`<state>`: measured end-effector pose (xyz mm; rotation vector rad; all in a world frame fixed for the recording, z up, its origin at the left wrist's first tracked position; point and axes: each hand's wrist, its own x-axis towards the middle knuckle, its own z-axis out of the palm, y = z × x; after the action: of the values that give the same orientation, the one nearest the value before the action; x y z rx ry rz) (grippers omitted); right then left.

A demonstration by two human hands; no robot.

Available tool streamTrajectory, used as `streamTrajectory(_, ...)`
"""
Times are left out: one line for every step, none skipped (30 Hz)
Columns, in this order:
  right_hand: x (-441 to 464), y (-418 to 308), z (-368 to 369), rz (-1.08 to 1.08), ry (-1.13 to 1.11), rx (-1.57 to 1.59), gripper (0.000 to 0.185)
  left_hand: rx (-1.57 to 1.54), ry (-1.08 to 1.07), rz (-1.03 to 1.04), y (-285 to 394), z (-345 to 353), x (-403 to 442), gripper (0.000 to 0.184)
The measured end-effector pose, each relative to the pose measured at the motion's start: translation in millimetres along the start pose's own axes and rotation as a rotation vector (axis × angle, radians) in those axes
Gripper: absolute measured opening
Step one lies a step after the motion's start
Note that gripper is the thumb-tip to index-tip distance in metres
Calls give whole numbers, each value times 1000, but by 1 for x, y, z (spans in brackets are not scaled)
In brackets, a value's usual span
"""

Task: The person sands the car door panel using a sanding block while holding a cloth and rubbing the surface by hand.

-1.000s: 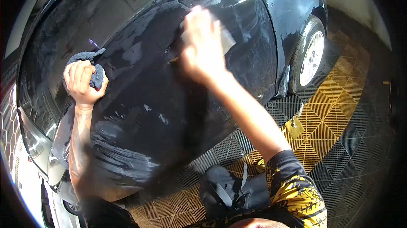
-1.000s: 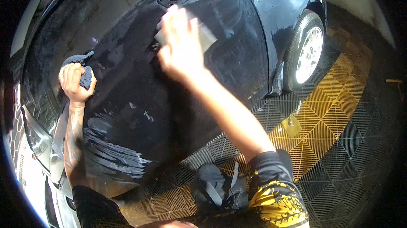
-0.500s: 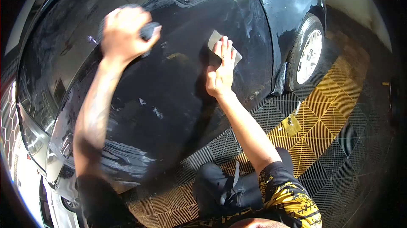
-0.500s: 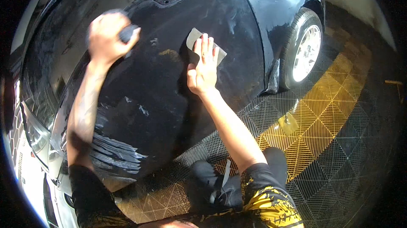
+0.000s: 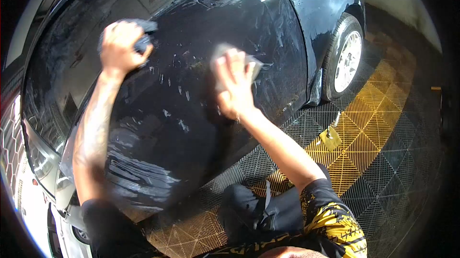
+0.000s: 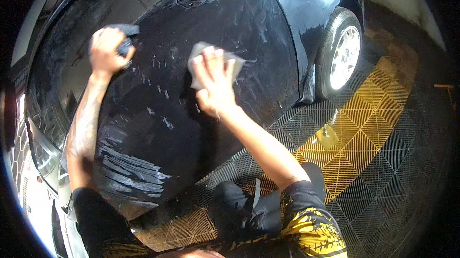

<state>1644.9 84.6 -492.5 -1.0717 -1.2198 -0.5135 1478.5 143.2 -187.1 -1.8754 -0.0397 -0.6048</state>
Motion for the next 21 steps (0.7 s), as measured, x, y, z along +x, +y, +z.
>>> streamTrajectory(2,-17,-1,-64,-144,-30,76,-27,17,-40,-11,-12,-17,23)
streamTrajectory(11,-29,2,-113,-182,-2,77,-15,8,-61,-29,-18,-36,23)
streamTrajectory(19,-38,2,-163,-222,27,78,-3,46,-80,-36,-27,-49,21)
streamTrajectory(34,-36,-2,-128,-165,45,77,24,29,-124,-44,-33,-62,20)
streamTrajectory(53,-24,-2,-79,-125,-55,78,46,33,-159,-49,-36,-72,21)
streamTrajectory(74,-3,-1,-8,-78,-301,74,55,39,-175,-49,-38,-76,21)
streamTrajectory(97,17,-12,29,19,-486,65,66,47,-193,-49,-38,-79,21)
streamTrajectory(120,29,-31,155,-132,-904,56,64,54,-192,-50,-36,-79,21)
streamTrajectory(131,62,-43,213,-18,-703,48,71,73,-191,-48,-35,-78,21)
streamTrajectory(141,73,-48,158,241,-531,43,77,89,-190,-48,-35,-78,21)
streamTrajectory(140,76,-44,100,274,-586,47,73,90,-190,-49,-36,-79,21)
streamTrajectory(132,71,-28,84,278,-397,54,72,87,-195,-50,-35,-79,21)
streamTrajectory(121,46,-11,65,277,-209,63,70,84,-205,-49,-34,-80,21)
streamTrajectory(112,9,-2,44,103,-225,71,67,87,-213,-48,-34,-80,21)
streamTrajectory(100,-26,4,22,-67,-241,80,68,107,-203,-48,-34,-80,21)
streamTrajectory(85,-45,11,-81,-76,-99,81,69,127,-192,-48,-34,-79,21)
streamTrajectory(76,-52,12,-178,-81,42,82,63,133,-192,-48,-34,-78,21)
streamTrajectory(79,-42,6,-205,-105,66,81,61,110,-202,-48,-35,-79,20)
streamTrajectory(85,-25,0,-202,-59,-49,73,60,87,-206,-48,-35,-79,20)
streamTrajectory(103,-6,-8,-40,42,-160,68,61,88,-206,-47,-35,-79,20)
streamTrajectory(127,21,-17,124,140,-264,64,59,91,-200,-48,-34,-78,20)
